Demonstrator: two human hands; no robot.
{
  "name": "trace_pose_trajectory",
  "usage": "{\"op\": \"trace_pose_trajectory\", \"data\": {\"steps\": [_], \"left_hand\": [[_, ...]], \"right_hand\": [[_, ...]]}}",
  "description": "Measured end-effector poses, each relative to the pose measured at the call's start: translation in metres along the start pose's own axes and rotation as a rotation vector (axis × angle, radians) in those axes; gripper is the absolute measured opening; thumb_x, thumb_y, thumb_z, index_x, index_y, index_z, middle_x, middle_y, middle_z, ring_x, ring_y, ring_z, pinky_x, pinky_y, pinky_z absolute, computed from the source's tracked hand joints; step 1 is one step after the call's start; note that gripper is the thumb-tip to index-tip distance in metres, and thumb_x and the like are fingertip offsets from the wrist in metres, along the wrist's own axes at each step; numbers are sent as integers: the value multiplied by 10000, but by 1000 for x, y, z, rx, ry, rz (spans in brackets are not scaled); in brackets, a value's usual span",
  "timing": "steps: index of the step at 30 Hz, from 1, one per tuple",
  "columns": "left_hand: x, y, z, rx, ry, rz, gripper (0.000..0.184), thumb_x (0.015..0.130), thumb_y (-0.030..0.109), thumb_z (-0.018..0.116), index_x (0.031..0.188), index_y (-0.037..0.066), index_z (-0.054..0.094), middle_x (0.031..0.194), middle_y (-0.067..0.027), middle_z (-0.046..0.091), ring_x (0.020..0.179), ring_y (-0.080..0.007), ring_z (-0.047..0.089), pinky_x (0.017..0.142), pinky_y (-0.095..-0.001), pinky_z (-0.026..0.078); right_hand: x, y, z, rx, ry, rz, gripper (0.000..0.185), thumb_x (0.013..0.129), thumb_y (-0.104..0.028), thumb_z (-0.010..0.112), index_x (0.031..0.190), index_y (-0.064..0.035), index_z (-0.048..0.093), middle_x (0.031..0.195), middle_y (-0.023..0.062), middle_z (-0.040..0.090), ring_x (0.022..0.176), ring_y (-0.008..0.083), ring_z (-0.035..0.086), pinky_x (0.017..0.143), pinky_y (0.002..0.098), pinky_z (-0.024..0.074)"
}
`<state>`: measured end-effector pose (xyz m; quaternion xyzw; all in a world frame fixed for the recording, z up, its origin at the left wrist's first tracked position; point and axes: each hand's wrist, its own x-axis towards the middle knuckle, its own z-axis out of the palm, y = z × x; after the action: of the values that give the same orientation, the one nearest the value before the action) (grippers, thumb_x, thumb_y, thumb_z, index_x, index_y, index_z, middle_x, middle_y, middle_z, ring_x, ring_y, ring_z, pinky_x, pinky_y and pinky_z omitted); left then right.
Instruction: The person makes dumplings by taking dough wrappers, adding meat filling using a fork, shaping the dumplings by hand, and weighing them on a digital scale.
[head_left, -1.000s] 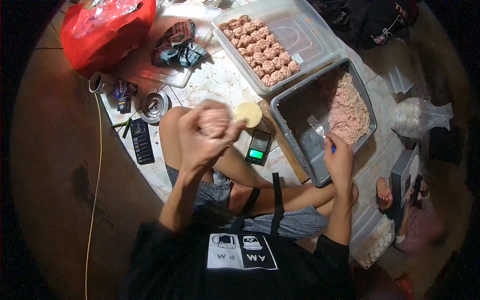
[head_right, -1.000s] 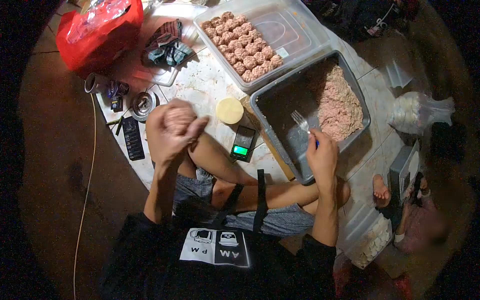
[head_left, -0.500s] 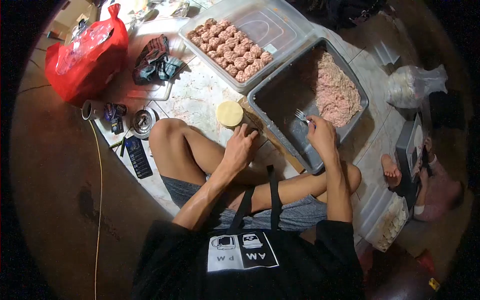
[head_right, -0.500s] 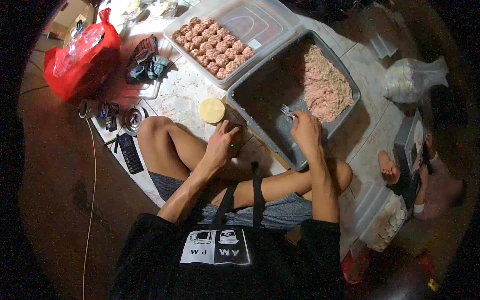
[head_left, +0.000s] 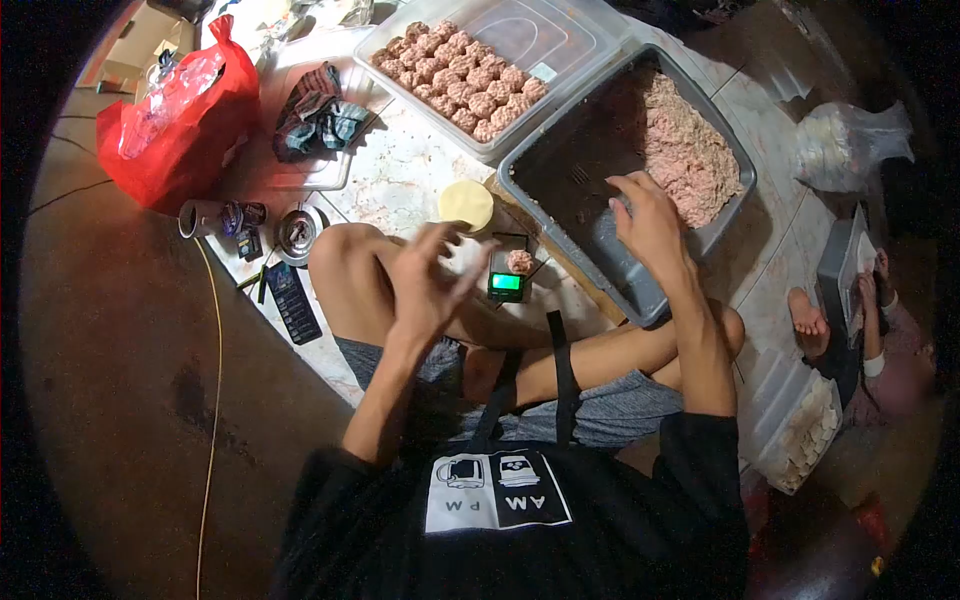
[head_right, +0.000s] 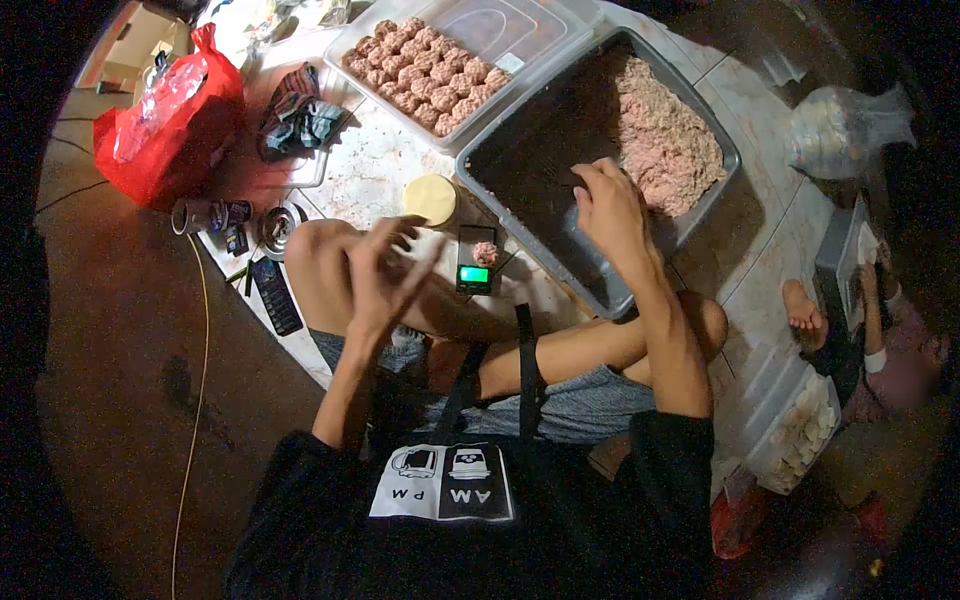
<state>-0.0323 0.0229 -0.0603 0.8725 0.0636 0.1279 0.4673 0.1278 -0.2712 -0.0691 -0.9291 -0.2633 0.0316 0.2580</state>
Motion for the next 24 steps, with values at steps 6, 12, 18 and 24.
{"op": "trace_pose_trajectory", "data": {"steps": [6,12,18,24], "left_hand": [[23,3,-41,7,253,-222,167,907,130,823,989,8,745,779,-42,675,641,-84,591,557,-241,467],[26,-7,-8,-124,159,-143,184,937,150,808,1012,-5,746,787,-28,663,666,-67,552,584,-229,443],[43,-19,13,7,95,-83,225,911,194,784,1048,36,704,853,-144,643,761,-283,625,680,-392,517],[35,-49,23,129,-21,-75,367,814,167,813,1136,73,663,1006,-152,619,963,-372,598,821,-474,496]], "right_hand": [[-23,-132,-37,193,-40,2,229,952,-56,667,1176,-24,703,1040,150,702,905,389,711,802,452,571],[-40,-152,38,39,-194,-80,414,929,-13,617,1343,-29,611,1094,240,707,979,480,686,808,521,570],[-64,-88,133,-18,-279,40,330,969,-24,524,1282,53,595,1101,360,663,976,524,662,843,575,545],[60,-184,-25,18,-107,-232,246,876,-44,753,1105,2,674,1176,174,609,944,369,717,812,427,611]]}}
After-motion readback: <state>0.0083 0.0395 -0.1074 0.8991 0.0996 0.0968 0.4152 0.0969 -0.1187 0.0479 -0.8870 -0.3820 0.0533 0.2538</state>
